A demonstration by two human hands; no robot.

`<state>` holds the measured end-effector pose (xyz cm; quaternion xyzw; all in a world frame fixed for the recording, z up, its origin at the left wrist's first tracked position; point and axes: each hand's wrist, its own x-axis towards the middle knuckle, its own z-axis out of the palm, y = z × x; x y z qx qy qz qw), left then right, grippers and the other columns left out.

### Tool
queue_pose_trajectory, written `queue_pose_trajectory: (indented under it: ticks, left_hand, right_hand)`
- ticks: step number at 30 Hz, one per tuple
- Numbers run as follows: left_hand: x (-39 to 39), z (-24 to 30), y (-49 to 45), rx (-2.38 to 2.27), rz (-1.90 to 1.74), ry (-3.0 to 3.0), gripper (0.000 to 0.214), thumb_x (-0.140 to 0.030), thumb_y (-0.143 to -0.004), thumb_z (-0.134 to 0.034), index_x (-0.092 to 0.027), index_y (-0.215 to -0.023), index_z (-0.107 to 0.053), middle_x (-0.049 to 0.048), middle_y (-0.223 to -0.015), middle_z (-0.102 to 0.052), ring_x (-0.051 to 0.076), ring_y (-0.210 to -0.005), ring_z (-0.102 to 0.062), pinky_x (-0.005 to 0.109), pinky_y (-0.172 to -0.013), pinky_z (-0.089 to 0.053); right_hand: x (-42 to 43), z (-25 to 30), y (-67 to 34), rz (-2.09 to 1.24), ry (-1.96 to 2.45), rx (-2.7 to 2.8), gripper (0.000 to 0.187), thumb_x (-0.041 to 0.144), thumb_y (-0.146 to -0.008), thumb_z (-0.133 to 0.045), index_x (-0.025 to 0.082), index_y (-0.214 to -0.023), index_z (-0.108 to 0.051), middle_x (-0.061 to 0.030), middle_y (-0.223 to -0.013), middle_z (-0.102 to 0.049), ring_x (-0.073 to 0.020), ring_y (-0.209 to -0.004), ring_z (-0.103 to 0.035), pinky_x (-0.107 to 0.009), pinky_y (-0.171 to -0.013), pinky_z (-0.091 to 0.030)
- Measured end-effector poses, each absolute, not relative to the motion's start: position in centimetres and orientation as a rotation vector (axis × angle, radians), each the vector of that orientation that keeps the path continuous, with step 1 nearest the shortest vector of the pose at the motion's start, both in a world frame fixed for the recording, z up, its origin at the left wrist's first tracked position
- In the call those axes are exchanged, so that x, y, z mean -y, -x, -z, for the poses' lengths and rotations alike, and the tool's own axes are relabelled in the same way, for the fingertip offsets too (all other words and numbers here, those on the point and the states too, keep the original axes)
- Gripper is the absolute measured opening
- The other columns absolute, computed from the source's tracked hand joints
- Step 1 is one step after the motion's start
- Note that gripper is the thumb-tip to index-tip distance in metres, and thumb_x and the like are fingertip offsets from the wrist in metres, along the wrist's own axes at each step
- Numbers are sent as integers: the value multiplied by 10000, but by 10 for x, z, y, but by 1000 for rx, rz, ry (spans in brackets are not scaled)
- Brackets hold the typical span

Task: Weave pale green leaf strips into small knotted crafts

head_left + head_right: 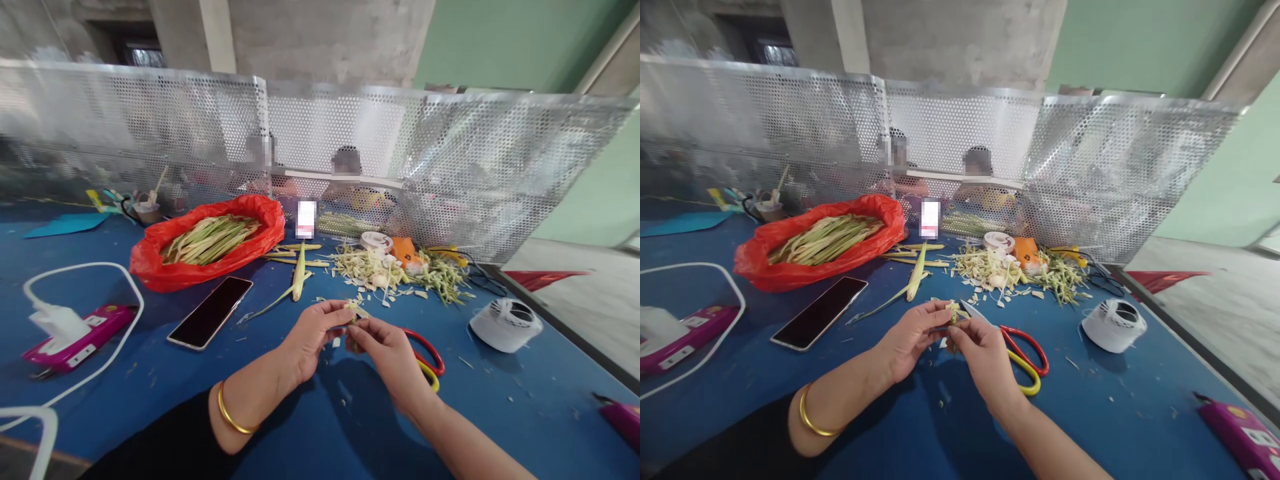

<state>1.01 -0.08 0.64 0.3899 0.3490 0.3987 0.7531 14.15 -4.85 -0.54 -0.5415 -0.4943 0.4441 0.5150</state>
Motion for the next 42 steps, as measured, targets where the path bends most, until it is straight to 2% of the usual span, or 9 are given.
queue_pose_trajectory:
  ticks: [5,15,18,22,30,38,42]
  left_hand:
    - [4,-14,-10,-879,-958,-985,202,-222,-555,-819,-156,-645,-651,-14,-633,-635,121,-629,-558,265,-659,-427]
    - [-1,-8,-10,-974,-912,-862,231,-212,-457,-846,-138,-603,-683,21,-645,-651,134,-654,-568,285,-717,-423]
    - [-2,-12,-8,-979,-858,-920,247,-303,-517,-841,-153,-644,-693,21,-692,-659,141,-714,-580,286,-754,-409]
    - [-3,-17,-4,-984,-789,-996,317,-484,-643,-755,-176,-688,-699,35,-779,-679,172,-833,-605,305,-803,-391]
    - [-6,-11,-5,-1051,-868,-1168,177,-321,-595,-787,-165,-625,-710,32,-681,-661,160,-718,-564,298,-756,-394]
    - [-8,-10,-4,-1094,-810,-1088,228,-355,-589,-770,-160,-696,-721,36,-725,-668,176,-797,-572,314,-798,-372]
    - [-7,-12,-4,-1061,-773,-1058,247,-391,-601,-763,-169,-694,-706,31,-750,-664,185,-841,-576,333,-842,-356]
  right_hand:
    - [53,3,-144,-1000,1342,1298,286,424,-794,-629,165,-673,-634,-17,-641,-628,-158,-636,-533,-280,-636,-415]
    - [54,7,-148,-980,1363,1407,286,376,-809,-609,163,-619,-612,1,-607,-597,-138,-600,-488,-264,-603,-376]
    - [53,9,-149,-995,1343,1367,272,369,-813,-605,163,-635,-610,5,-612,-590,-137,-611,-485,-266,-616,-375]
    - [53,10,-151,-1015,1354,1304,277,386,-808,-612,166,-641,-600,11,-609,-583,-132,-597,-468,-264,-608,-365]
    - [53,10,-153,-1015,1361,1403,276,371,-813,-595,169,-624,-593,6,-600,-570,-136,-590,-471,-274,-606,-364]
    - [52,10,-154,-1142,1334,1265,261,419,-760,-652,169,-684,-653,-24,-645,-646,-164,-638,-564,-296,-664,-430]
    - [53,7,-152,-1128,1325,1251,250,393,-748,-660,175,-626,-639,-18,-605,-631,-160,-617,-567,-295,-658,-444]
